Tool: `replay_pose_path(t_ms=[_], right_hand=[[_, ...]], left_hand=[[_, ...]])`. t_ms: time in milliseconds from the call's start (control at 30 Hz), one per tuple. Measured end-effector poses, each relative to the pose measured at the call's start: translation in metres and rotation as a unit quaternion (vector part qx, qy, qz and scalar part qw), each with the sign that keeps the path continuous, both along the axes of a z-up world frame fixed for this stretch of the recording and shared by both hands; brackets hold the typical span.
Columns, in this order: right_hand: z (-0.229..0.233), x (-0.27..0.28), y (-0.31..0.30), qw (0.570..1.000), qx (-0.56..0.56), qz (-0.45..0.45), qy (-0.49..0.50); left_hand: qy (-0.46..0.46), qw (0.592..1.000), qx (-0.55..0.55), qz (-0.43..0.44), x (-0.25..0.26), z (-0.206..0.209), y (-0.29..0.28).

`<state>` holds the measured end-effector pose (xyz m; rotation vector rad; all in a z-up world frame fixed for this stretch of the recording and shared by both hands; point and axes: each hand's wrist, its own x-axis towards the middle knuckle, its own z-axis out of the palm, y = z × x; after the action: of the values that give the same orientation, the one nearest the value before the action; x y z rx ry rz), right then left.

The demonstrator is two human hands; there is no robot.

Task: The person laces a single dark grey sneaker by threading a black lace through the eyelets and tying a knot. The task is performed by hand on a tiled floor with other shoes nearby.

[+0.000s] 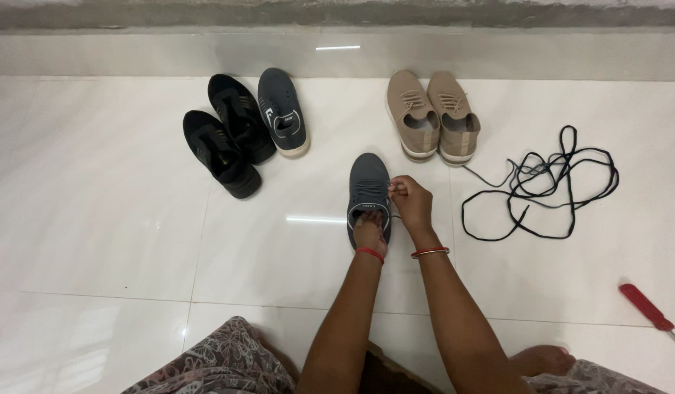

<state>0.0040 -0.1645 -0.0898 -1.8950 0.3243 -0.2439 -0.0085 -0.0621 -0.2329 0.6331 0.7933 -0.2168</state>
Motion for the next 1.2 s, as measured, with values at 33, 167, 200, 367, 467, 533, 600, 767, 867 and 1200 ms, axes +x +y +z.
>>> replay_pose_path(t_ms=[33, 167, 200, 367, 467, 533, 600, 767, 867, 1200], right_hand=[[-0.001, 0.000, 0.001, 1.000, -0.012, 0.010, -0.001], [0.005, 0.005, 0.005, 0.997, -0.065, 0.027, -0.008], [0.007, 0.006, 0.007, 0.996, -0.079, 0.027, -0.009], [0.008, 0.012, 0.011, 0.992, -0.098, 0.042, -0.060], [0.007, 0.016, 0.008, 0.987, -0.121, 0.081, -0.070], [0.007, 0.021, 0.008, 0.985, -0.120, 0.106, -0.061], [0.006, 0.023, 0.006, 0.985, -0.108, 0.131, -0.040], [0.005, 0.030, 0.005, 0.986, -0.112, 0.116, -0.044], [0.005, 0.031, 0.003, 0.991, -0.086, 0.100, -0.031], [0.008, 0.030, 0.003, 0.991, -0.076, 0.108, -0.020]], left_hand=[[0.024, 0.999, -0.007, -0.033, 0.000, 0.005, 0.004], [0.041, 0.993, 0.009, -0.107, 0.006, 0.021, 0.010], [0.035, 0.994, 0.000, -0.105, 0.006, 0.023, 0.010], [-0.006, 0.993, -0.023, -0.113, 0.004, 0.012, 0.011], [0.000, 0.991, 0.016, -0.136, 0.007, 0.001, 0.007], [0.008, 0.990, 0.033, -0.138, 0.009, -0.004, 0.005], [-0.019, 0.988, 0.048, -0.144, 0.009, -0.008, 0.003], [0.008, 0.985, 0.065, -0.158, 0.008, -0.006, 0.000], [0.011, 0.983, 0.085, -0.162, 0.006, 0.000, 0.000], [0.027, 0.981, 0.089, -0.169, 0.005, 0.018, 0.002]])
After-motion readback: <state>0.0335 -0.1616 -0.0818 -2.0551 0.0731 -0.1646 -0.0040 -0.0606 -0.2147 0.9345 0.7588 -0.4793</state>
